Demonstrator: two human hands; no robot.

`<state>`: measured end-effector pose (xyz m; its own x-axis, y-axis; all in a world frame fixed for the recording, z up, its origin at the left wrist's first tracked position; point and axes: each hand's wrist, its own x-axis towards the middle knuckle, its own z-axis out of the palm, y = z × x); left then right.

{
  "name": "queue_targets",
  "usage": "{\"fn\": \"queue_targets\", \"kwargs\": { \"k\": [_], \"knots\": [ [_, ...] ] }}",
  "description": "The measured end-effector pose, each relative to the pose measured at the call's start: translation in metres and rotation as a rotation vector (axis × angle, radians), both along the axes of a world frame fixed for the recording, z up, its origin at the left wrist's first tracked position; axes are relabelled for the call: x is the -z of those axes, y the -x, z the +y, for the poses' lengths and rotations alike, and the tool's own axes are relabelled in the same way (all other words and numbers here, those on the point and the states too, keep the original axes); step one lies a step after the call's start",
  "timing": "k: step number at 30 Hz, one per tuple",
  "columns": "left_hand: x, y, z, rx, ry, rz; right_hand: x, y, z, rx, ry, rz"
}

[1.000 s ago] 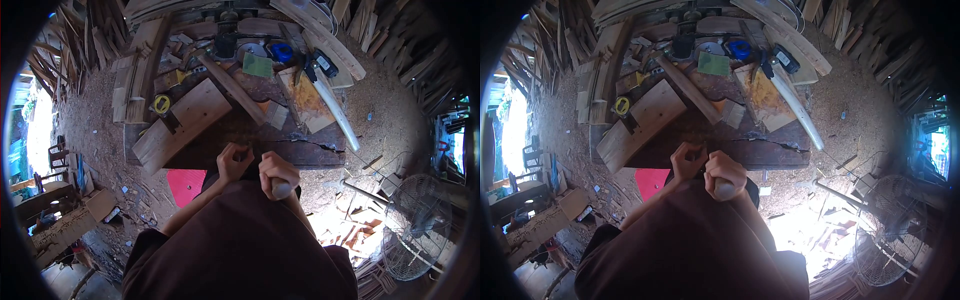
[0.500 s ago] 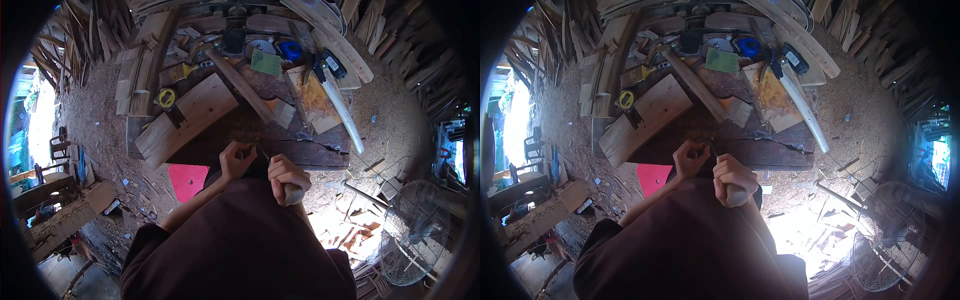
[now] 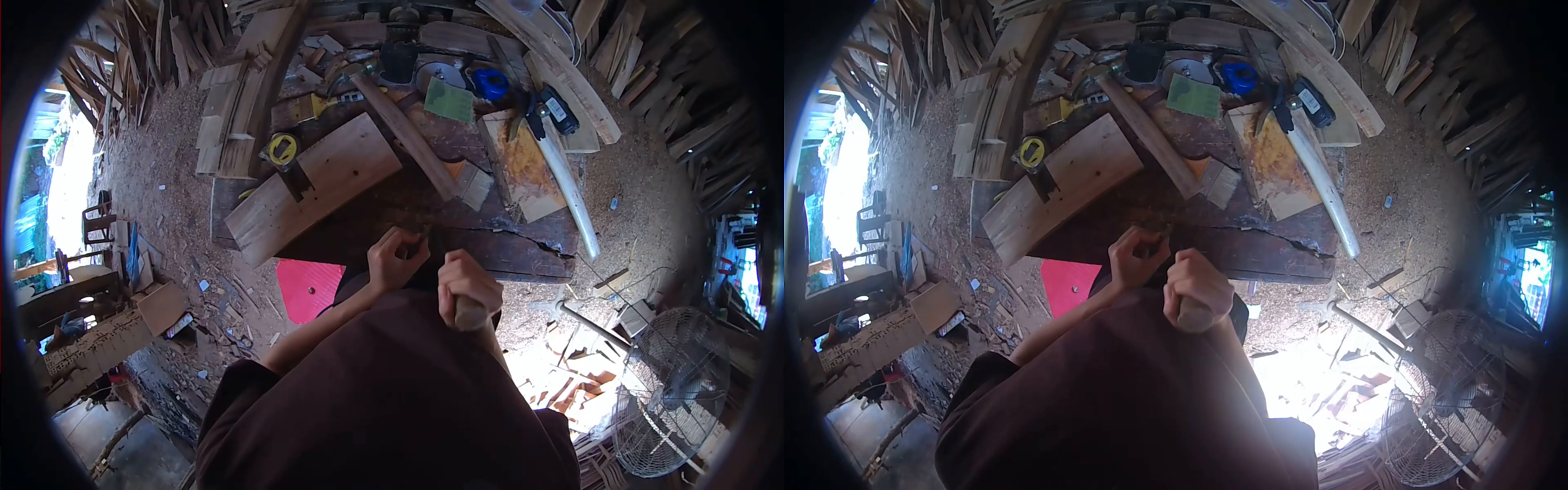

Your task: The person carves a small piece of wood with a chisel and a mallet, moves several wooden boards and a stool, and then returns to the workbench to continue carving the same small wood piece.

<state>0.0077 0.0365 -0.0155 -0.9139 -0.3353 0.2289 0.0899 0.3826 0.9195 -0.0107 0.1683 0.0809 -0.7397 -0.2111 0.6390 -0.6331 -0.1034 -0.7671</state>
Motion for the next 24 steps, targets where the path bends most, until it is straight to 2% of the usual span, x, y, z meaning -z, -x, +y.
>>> {"fn": "queue_targets", "kwargs": {
  "k": [2,4,5,20,24],
  "knots": [
    [0.001,0.001,0.0,0.006,-0.011,-0.005,0.001,0.002,0.004,0.026,-0.012,0.011],
    [0.001,-0.001,-0.002,0.01,-0.019,-0.021,-0.015,-0.006,0.006,-0.067,0.075,-0.051],
    [0.001,-0.001,-0.003,0.013,-0.009,-0.029,-0.016,-0.007,0.004,-0.082,0.061,0.002],
    [-0.001,0.001,-0.004,0.064,0.042,0.011,-0.02,-0.007,-0.002,-0.053,0.064,-0.019],
    [-0.003,-0.001,-0.002,0.058,0.042,-0.01,-0.021,-0.007,-0.002,-0.041,0.0,-0.003]
  ]
}}
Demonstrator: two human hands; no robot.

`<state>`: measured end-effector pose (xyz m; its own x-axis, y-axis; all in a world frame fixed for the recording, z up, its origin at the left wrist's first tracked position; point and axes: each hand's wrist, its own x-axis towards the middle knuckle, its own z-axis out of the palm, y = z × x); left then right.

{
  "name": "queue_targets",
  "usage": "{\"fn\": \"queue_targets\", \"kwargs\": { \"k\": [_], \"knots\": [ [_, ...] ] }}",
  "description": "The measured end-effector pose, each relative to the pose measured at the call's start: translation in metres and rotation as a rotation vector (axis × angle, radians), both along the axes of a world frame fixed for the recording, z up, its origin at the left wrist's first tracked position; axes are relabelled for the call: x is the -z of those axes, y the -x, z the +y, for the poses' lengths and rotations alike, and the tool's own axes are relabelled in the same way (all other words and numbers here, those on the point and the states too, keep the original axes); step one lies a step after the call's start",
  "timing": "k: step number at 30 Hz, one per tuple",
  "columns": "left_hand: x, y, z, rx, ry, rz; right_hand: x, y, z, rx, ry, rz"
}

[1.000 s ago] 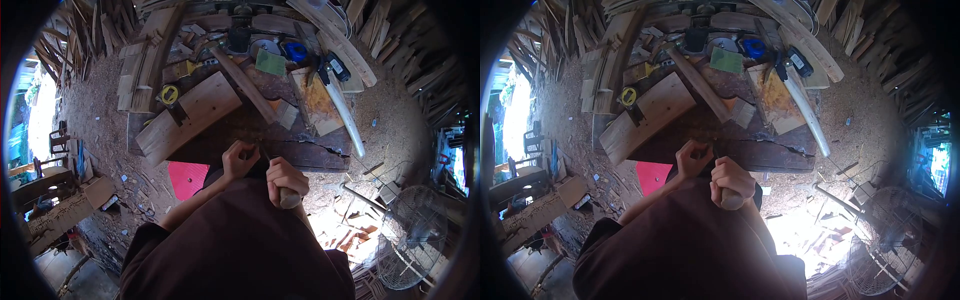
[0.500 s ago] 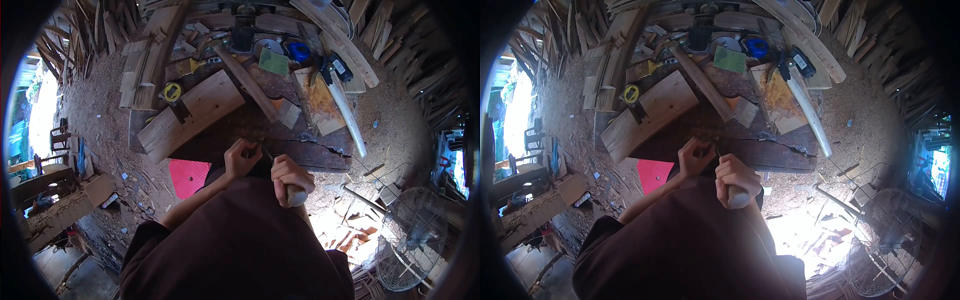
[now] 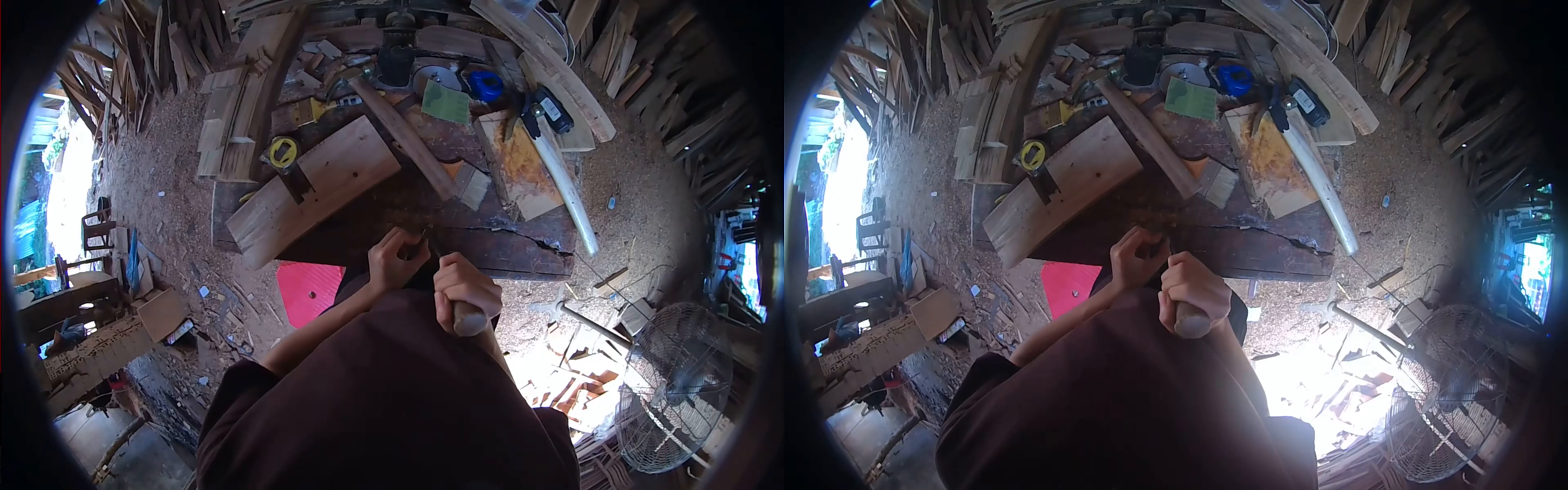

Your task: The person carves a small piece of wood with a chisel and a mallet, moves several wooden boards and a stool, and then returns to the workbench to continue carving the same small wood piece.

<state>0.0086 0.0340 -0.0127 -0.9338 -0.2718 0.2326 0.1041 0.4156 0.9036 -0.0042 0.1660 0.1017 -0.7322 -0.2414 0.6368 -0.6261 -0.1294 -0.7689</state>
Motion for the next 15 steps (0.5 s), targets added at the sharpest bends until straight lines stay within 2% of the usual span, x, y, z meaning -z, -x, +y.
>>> {"fn": "queue_targets", "kwargs": {
  "k": [15],
  "knots": [
    [0.0011,-0.0003,-0.0039,0.009,0.013,0.034,0.0017,-0.0011,-0.0044,-0.032,0.021,0.02]
  ]
}}
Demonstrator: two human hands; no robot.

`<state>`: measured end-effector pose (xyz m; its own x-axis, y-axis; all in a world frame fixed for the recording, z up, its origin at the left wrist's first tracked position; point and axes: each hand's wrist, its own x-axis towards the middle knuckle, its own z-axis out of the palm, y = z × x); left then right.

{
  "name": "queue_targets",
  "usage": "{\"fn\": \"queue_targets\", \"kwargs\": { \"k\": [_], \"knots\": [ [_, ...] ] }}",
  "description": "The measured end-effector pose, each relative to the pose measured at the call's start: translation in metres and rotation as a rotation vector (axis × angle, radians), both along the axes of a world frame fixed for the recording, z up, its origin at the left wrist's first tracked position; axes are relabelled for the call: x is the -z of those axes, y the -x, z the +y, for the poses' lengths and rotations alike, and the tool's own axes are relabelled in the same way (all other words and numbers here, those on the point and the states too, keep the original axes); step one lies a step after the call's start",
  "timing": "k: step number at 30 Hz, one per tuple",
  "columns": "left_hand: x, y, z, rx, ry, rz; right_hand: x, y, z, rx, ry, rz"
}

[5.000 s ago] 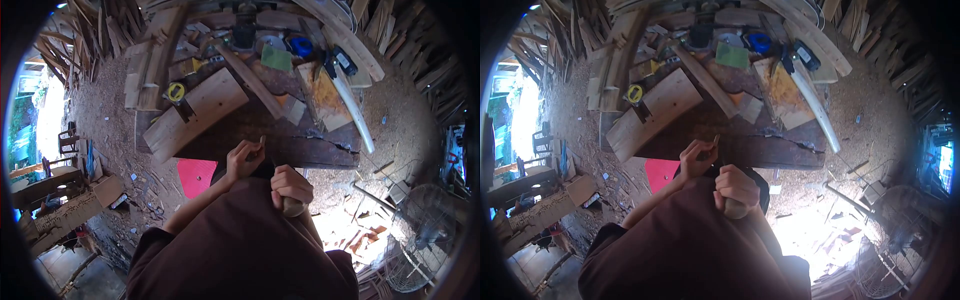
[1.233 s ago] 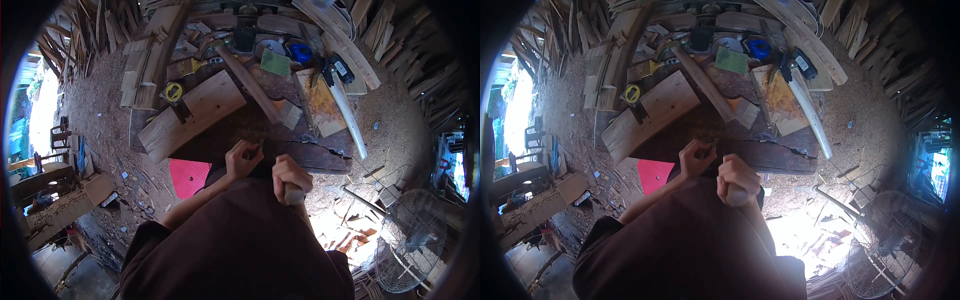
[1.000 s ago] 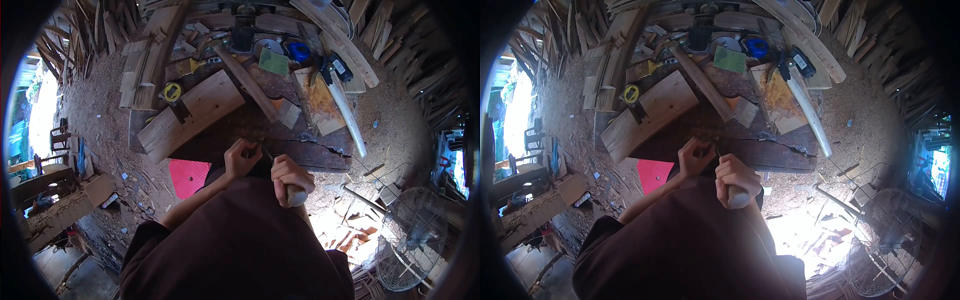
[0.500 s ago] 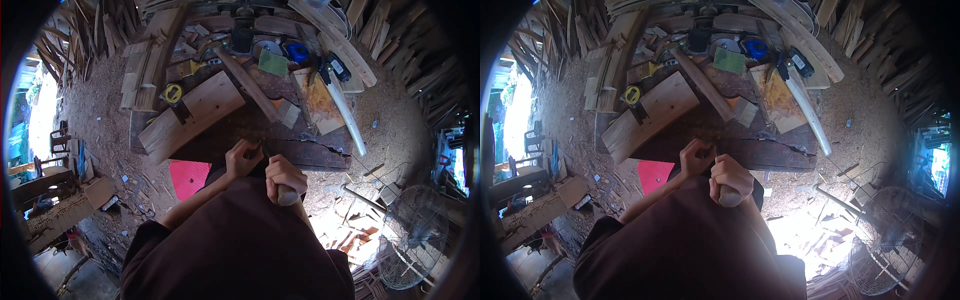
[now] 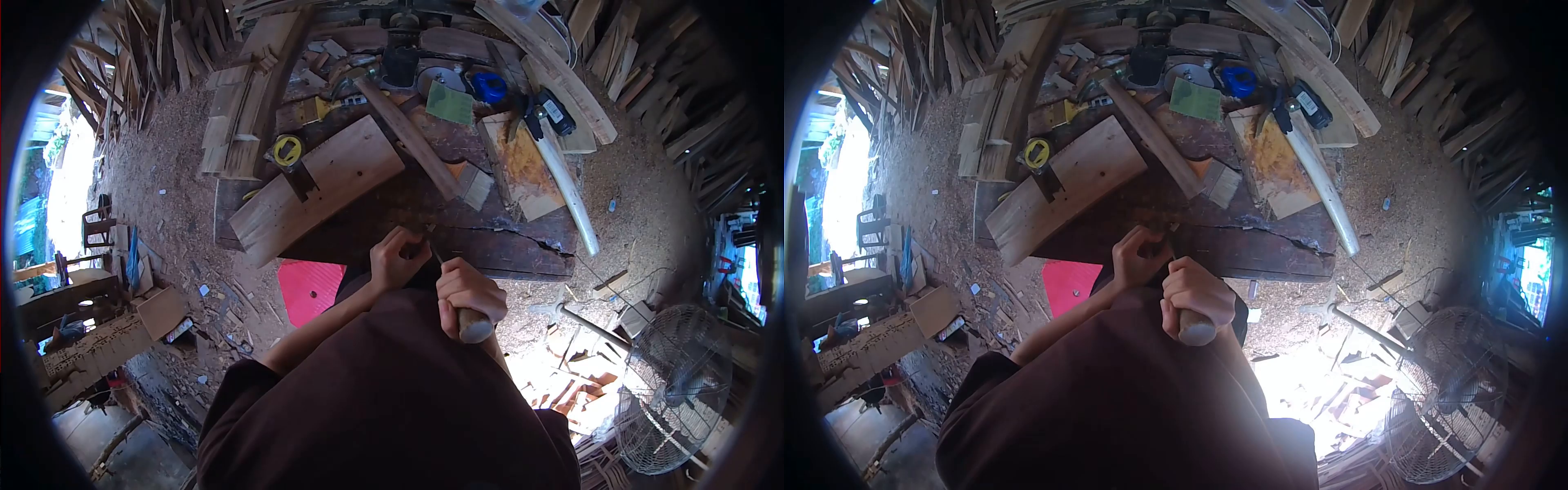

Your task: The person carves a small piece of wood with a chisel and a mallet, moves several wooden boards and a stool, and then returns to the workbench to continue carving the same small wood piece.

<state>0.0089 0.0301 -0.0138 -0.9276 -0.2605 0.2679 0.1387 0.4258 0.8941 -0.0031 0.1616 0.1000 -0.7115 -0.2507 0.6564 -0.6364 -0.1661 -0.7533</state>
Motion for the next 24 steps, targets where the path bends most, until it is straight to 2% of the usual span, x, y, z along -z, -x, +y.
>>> {"fn": "queue_targets", "kwargs": {
  "k": [11,24],
  "knots": [
    [0.001,0.0,0.005,0.029,0.059,0.087,0.011,0.004,0.001,0.024,-0.096,0.045],
    [0.002,0.002,0.006,0.068,0.145,0.15,0.003,-0.003,0.008,0.01,-0.008,-0.001]
  ]
}}
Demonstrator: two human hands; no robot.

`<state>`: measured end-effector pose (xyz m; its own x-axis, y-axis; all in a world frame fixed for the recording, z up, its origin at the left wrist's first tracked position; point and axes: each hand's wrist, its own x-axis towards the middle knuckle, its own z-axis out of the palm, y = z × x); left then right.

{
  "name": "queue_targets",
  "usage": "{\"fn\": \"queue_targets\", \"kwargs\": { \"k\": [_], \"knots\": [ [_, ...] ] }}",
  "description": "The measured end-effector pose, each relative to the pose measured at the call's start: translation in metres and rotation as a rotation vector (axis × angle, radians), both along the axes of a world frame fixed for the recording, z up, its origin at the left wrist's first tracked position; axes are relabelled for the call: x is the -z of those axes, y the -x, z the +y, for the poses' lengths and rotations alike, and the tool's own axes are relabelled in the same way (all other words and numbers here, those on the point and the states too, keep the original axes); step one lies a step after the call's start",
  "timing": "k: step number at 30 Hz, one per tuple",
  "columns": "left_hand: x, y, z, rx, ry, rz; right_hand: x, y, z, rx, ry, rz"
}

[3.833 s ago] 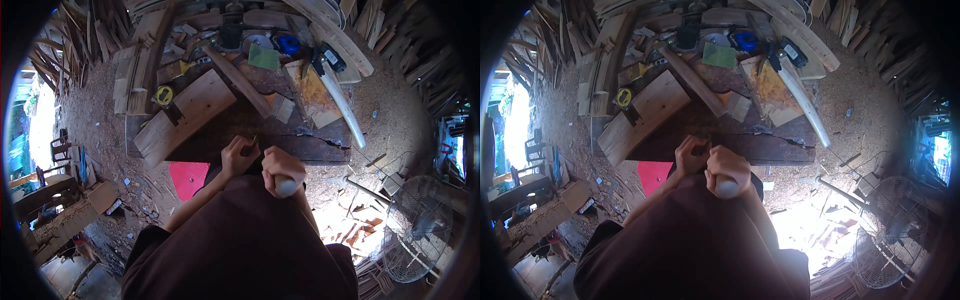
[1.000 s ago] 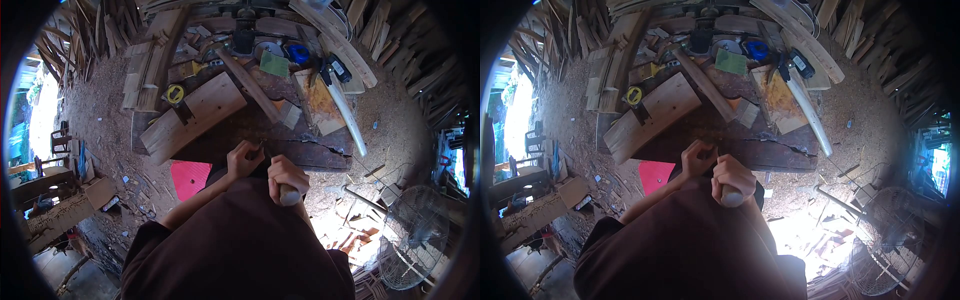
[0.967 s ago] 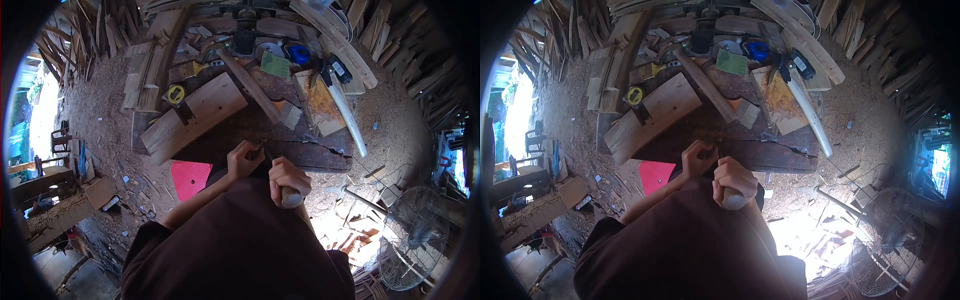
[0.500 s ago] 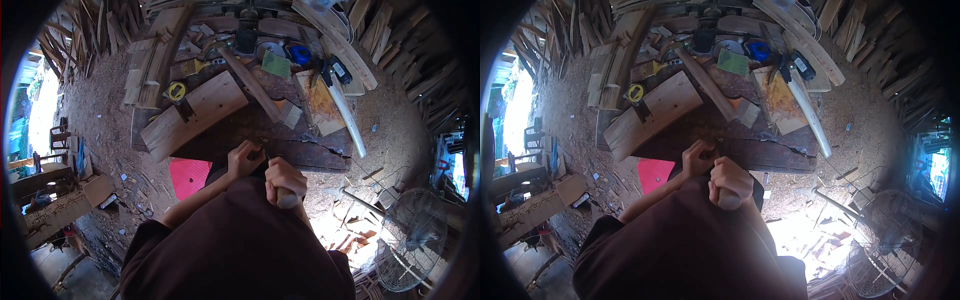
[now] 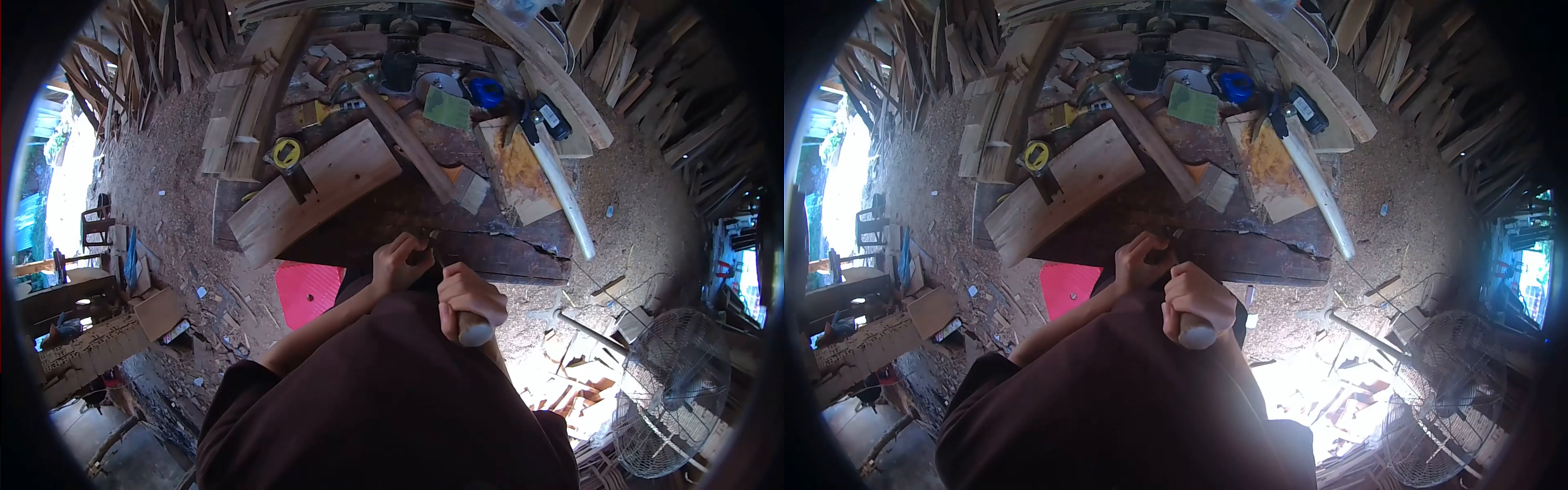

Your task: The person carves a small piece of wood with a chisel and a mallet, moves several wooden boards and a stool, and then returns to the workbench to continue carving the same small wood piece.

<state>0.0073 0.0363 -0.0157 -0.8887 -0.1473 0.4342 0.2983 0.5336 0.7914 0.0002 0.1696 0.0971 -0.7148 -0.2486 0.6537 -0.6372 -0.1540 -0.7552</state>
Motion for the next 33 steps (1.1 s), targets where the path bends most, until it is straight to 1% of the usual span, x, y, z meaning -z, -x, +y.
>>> {"fn": "queue_targets", "kwargs": {
  "k": [3,5,7,8,11,13,16,17,19,20,23,25,27,31,33],
  "knots": [
    [-0.002,0.002,0.003,-0.011,0.006,0.003,0.011,0.01,-0.001,0.046,-0.063,0.033],
    [0.001,0.001,0.004,0.007,0.016,0.017,0.002,0.009,0.003,0.055,-0.058,0.011],
    [0.002,0.003,0.003,0.013,0.029,0.032,-0.008,0.004,0.005,0.019,-0.002,-0.044],
    [0.002,0.002,0.002,0.014,0.025,0.024,-0.008,0.002,0.004,0.008,-0.001,-0.029],
    [-0.001,0.003,0.006,0.019,0.016,0.017,0.013,0.012,0.006,0.034,-0.073,0.001],
    [0.0,0.004,0.007,0.021,0.021,0.019,0.001,0.012,0.006,0.052,-0.063,-0.025],
    [0.002,0.003,0.006,0.039,0.043,0.025,-0.009,0.004,0.011,0.005,-0.033,-0.04],
    [0.002,0.002,0.006,0.035,0.035,0.012,-0.003,0.005,0.011,0.005,-0.034,-0.043],
    [0.001,0.004,0.009,0.034,0.021,0.005,0.01,0.013,0.008,0.014,-0.069,0.037],
    [0.0,0.005,0.01,0.039,0.02,0.005,0.012,0.012,0.009,0.044,-0.071,0.019],
    [0.001,0.005,0.007,0.043,0.051,0.014,-0.006,0.006,0.012,0.046,-0.06,0.003],
    [0.0,0.004,0.007,0.048,0.073,0.017,0.003,0.003,0.014,0.038,-0.039,-0.001],
    [-0.001,0.004,0.009,0.045,0.024,-0.023,0.013,0.01,0.015,0.025,-0.086,0.048],
    [-0.001,0.005,0.008,0.068,0.066,0.024,0.004,0.009,0.017,0.073,-0.056,0.015],
    [-0.001,0.004,0.007,0.052,0.037,-0.002,-0.002,0.004,0.018,0.042,-0.036,-0.002]
  ]
}}
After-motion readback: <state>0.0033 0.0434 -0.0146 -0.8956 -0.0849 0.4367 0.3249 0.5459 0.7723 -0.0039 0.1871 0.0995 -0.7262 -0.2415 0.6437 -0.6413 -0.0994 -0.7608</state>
